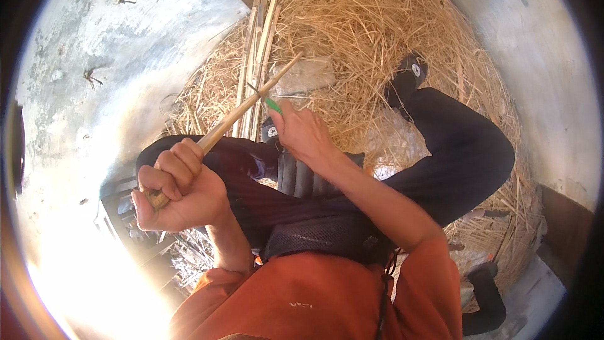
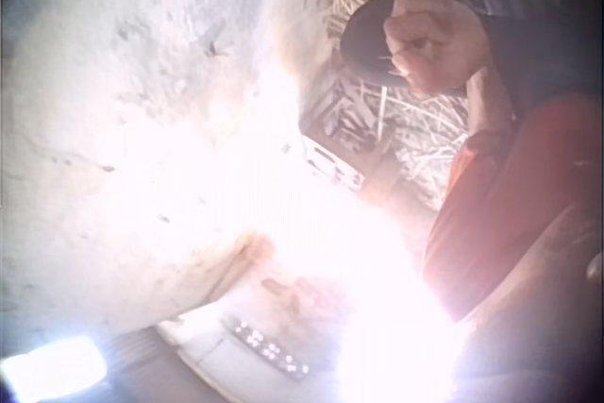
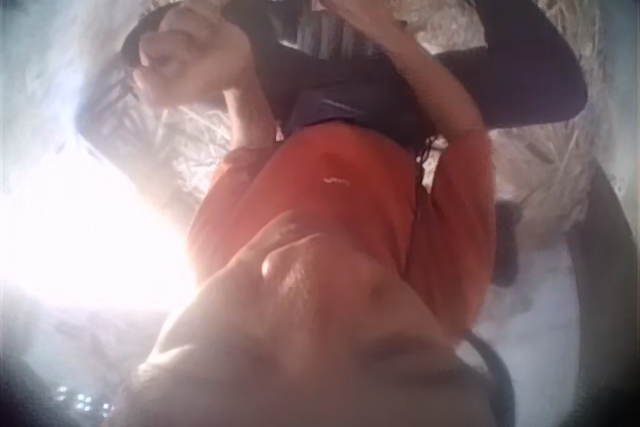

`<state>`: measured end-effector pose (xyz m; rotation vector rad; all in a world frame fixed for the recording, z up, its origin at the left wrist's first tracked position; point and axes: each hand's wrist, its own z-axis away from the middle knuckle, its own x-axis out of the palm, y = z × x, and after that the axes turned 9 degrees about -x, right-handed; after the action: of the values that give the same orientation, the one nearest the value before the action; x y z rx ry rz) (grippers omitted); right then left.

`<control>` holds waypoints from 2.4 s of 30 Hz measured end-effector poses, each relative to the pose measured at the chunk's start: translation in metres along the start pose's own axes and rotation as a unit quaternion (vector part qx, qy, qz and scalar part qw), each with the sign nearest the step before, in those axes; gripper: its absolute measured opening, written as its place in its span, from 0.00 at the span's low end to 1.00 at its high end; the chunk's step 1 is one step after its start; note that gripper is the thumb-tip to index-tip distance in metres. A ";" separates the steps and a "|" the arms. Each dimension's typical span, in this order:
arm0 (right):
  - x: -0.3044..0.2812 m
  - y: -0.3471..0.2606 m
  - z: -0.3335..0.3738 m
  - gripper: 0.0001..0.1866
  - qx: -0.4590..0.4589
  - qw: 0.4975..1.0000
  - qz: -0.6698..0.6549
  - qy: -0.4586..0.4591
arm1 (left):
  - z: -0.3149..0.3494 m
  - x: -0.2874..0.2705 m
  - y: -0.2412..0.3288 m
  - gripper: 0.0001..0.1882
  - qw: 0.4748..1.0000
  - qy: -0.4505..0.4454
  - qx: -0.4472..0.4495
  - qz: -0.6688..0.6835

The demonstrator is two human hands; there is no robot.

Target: The person uses a utility knife to shave thin strips from a long wooden stick. They hold the stick with one hand and pull the knife toward their body with the other to remove bark or wood layers.

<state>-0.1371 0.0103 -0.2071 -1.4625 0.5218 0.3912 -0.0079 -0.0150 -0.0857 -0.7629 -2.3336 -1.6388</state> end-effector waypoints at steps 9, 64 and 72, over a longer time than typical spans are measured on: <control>0.037 0.044 -0.032 0.21 0.017 0.989 0.142 0.044 | 0.001 0.002 0.003 0.22 0.996 0.073 -0.004 -0.047; -0.045 -0.047 0.054 0.17 -0.022 0.984 -0.177 -0.024 | -0.002 0.024 0.016 0.23 0.995 0.082 0.024 -0.048; -0.025 -0.054 0.048 0.13 -0.064 0.986 -0.150 0.020 | -0.006 0.022 0.004 0.26 0.993 0.096 0.009 -0.068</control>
<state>-0.1231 0.0554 -0.1470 -1.6480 0.3043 0.1582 -0.0255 -0.0122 -0.0704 -0.4302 -2.3033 -1.6599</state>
